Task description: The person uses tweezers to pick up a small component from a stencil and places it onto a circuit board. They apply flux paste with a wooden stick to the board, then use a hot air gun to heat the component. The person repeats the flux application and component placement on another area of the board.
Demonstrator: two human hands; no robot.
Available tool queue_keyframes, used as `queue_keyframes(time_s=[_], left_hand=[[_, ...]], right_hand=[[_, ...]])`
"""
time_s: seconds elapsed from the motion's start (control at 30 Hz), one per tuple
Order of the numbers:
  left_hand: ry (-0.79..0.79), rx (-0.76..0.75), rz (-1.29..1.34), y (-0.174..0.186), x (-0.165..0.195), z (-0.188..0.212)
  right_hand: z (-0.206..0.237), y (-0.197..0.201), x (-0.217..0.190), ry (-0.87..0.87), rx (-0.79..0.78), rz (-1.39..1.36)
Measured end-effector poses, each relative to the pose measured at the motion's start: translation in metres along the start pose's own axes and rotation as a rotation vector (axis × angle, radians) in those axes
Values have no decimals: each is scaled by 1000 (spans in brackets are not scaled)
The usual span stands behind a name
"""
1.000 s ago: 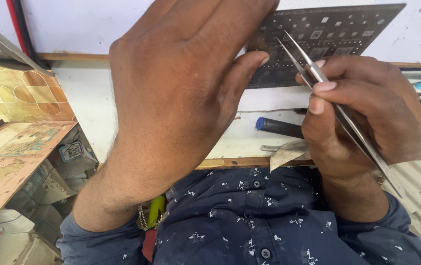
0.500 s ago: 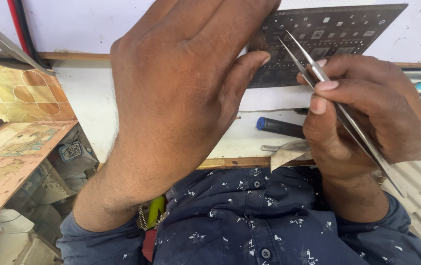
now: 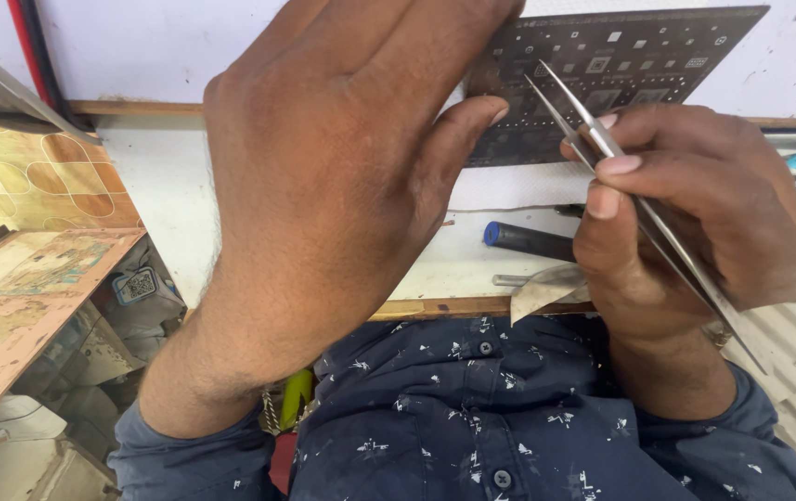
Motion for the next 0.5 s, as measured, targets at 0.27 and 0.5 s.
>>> queue_keyframes(time_s=[0.27, 0.5], left_hand=[[-8, 2, -9, -1, -1, 1], [-14, 1, -10, -1, -2, 2]], right_hand=[[0, -1, 4, 7, 6, -18], [1, -1, 6, 27, -4, -23]])
Point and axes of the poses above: each hand's wrist, its own z-axis away from the middle knuckle, its own y-axis out of the back of the hand, x = y × z, the point moved 5 cm from there along -z, towards the middle knuckle, and after that the axes turned 6 degrees about x, right-handed, at the moved point
